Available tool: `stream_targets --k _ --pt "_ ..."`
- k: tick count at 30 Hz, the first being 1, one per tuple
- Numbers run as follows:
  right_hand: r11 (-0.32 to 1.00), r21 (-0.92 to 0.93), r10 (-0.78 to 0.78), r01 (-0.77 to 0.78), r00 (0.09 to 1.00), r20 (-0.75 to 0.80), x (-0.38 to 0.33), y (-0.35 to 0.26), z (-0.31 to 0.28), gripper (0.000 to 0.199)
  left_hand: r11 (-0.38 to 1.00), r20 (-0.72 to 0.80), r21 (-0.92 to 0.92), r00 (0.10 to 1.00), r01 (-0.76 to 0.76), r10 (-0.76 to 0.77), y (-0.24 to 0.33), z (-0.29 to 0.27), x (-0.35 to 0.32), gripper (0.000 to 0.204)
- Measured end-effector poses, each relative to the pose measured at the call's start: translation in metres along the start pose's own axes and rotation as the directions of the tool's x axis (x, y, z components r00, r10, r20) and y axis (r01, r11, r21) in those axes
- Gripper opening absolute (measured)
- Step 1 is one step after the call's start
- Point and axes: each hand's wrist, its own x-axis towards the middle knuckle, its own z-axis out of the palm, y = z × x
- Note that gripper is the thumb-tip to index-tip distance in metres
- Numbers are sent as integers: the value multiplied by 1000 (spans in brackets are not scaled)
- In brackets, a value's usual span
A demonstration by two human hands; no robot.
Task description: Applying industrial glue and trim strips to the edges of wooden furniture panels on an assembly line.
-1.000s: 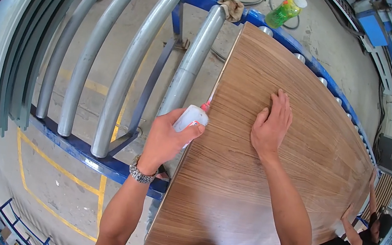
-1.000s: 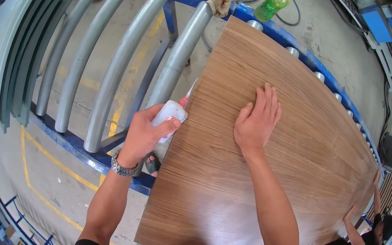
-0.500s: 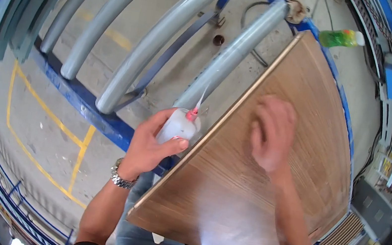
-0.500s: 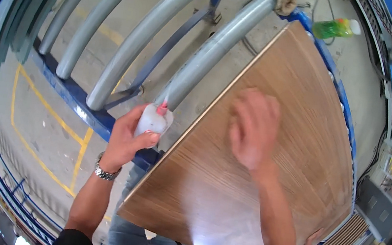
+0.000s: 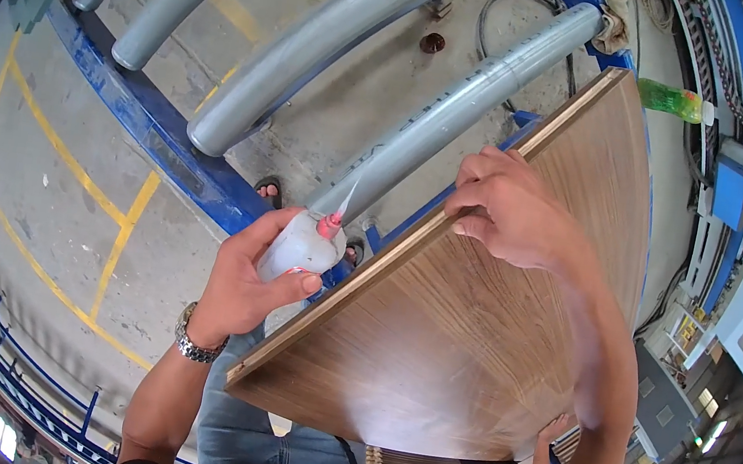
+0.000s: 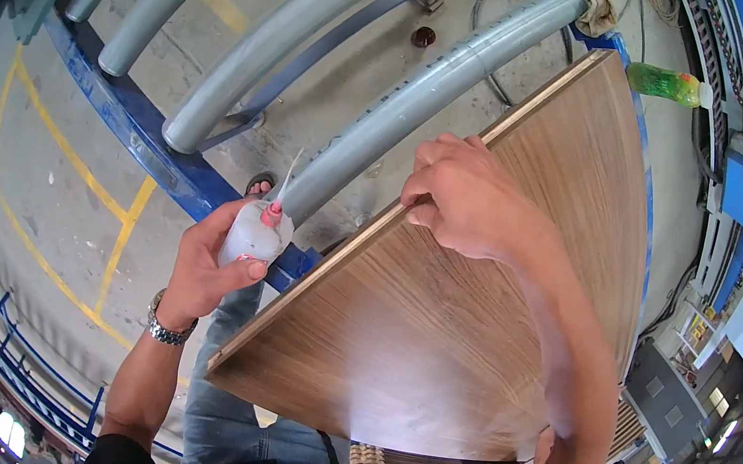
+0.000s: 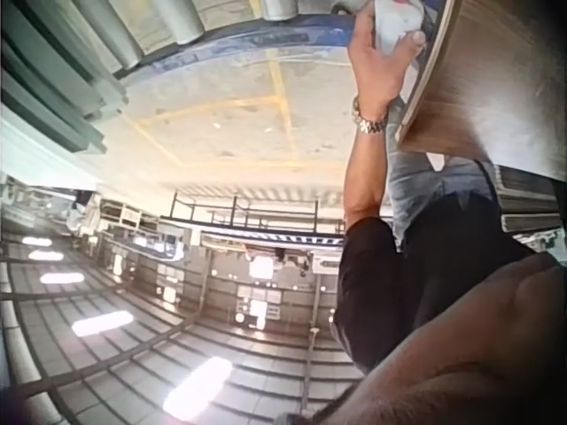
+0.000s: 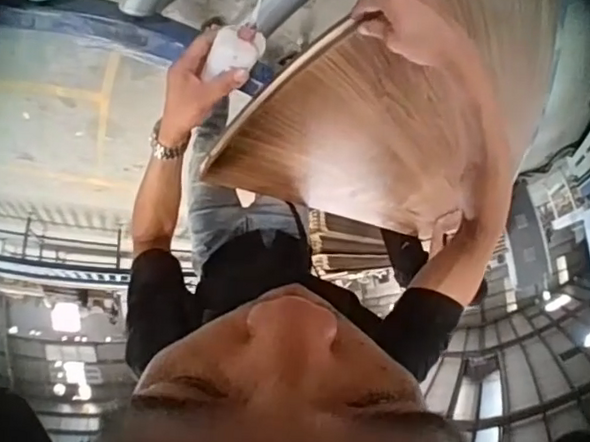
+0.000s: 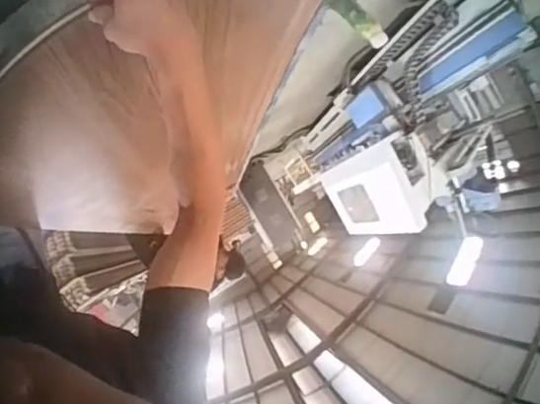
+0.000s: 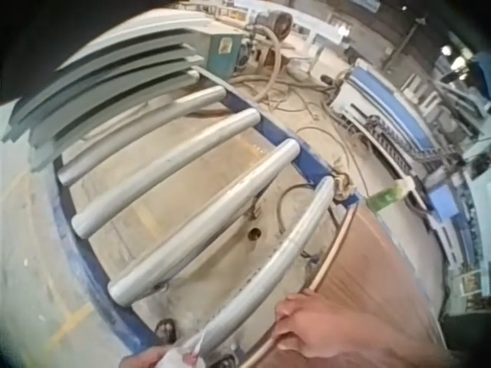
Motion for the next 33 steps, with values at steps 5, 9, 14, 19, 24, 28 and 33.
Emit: stream_targets --k 5,9,14,19,24,28,33 --pt "997 48 65 -68 996 56 8 0 -2 11 998 30 69 999 -11 9 -2 -2 1 72" --pt "996 51 74 -79 994 84 18 -7 -1 9 994 49 108 999 5 -11 2 -6 -2 73" --pt "998 -29 52 -53 998 -44 6 -11 4 9 997 82 79 996 17 -24 7 1 3 72" --pt "996 -76 -86 42 621 -779 -25 -26 60 29 974 71 225 996 29 -46 4 13 5 71" --pt "986 102 148 -133 414 -898 -65 -49 160 38 964 91 267 995 6 -31 -8 0 7 85" --pt "902 175 339 -394 399 -852 -119 -67 234 53 940 205 331 979 -87 19 -21 17 10 77" --pt "879 238 400 -414 366 -840 -109 -75 236 56 938 200 331 979 -102 36 -13 21 16 66"
